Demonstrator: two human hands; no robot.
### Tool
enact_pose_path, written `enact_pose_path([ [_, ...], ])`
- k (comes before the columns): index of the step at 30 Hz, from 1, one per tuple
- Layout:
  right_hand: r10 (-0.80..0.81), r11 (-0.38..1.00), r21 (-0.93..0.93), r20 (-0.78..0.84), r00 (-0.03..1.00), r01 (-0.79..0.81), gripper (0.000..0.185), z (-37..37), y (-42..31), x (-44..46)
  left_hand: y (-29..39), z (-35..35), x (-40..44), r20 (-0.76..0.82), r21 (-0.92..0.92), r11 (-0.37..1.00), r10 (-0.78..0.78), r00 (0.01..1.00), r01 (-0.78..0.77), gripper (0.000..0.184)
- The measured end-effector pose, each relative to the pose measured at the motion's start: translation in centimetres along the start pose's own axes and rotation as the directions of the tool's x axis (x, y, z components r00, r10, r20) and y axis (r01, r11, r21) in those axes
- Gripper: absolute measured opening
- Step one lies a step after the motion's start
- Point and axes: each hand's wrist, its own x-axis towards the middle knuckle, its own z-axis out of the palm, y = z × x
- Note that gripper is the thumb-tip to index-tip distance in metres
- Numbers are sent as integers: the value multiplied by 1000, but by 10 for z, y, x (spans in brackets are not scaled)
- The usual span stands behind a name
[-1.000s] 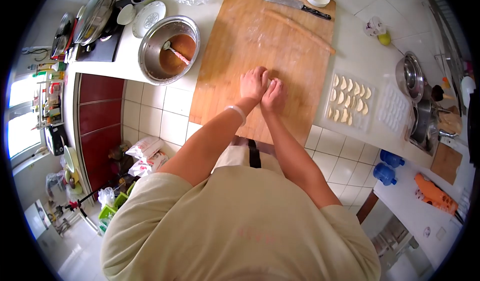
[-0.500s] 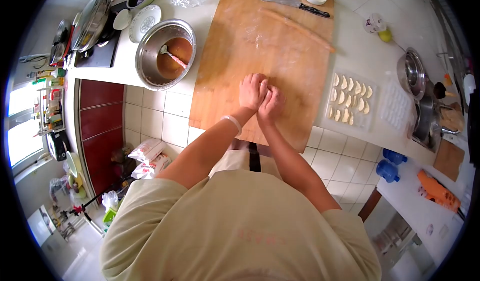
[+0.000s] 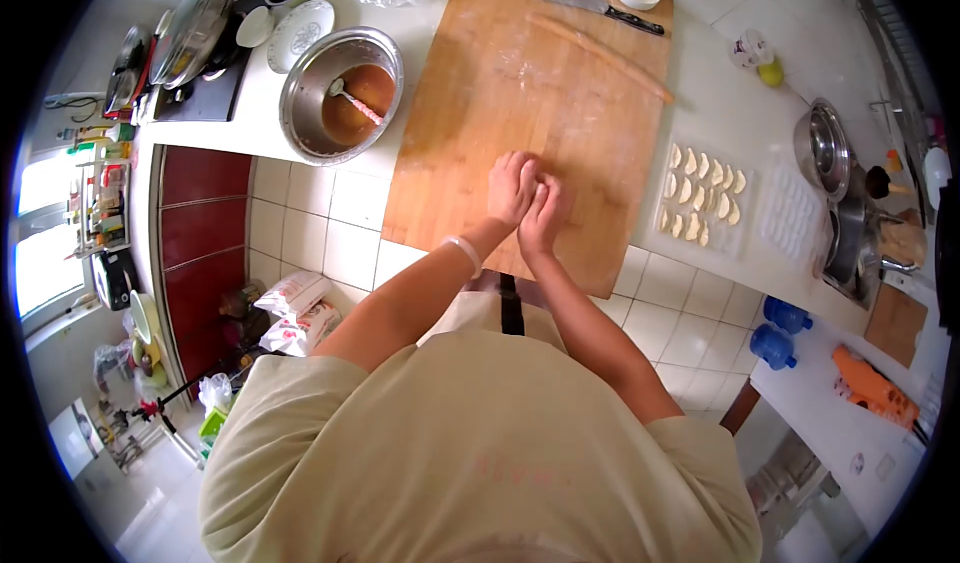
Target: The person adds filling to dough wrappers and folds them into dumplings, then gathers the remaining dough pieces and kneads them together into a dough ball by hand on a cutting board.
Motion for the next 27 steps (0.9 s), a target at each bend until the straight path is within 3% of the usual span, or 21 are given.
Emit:
enact_pose_path([
  [1,-104,994,-40,5,995,104,23,-4,2,-4,0,0,-6,5,-4,1000,-4,1000,4,25],
  [3,-233,959,-169,-3,972,229,24,0,7,3,-1,0,-3,-26,207,978,2,1000,3,22],
  [8,-88,969,-233,-12,996,83,26,13,14,23,13,1,28,41,249,964,-101,994,88,23],
  [10,304,950,-93,62,951,-297,30,18,9,38,24,-5,48,195,85,919,-395,898,386,28],
  [11,305,920,278,-67,950,-275,29,27,10,40,7,-1,55,235,-360,763,-483,843,537,32],
  [12,303,920,279,-59,951,-276,29,22,-4,41,17,-10,54,229,-360,762,-488,842,539,32],
  [14,238,967,81,64,969,-243,32,7,-28,38,38,-25,51,299,-189,871,-389,872,454,33],
  [15,283,955,56,134,950,-293,30,10,-24,29,25,-17,41,136,-216,955,-176,975,203,32],
  [16,287,954,56,136,948,-296,30,9,-18,20,11,-8,29,137,-214,955,-180,974,206,32],
  [18,-40,999,15,12,999,40,27,8,-2,5,12,-5,7,-72,-126,987,-107,992,97,29],
  [20,-112,994,17,0,994,112,25,8,11,3,6,-2,3,-67,-38,996,-81,994,78,26],
  [22,-202,965,-182,-50,978,190,25,12,17,9,3,0,10,-38,111,993,-44,998,48,25],
  [26,-57,962,-267,-5,998,54,26,18,13,27,5,3,29,6,225,969,-104,995,100,27],
  [27,129,954,-275,23,991,-118,28,21,12,32,14,0,35,64,190,955,-244,968,228,29],
])
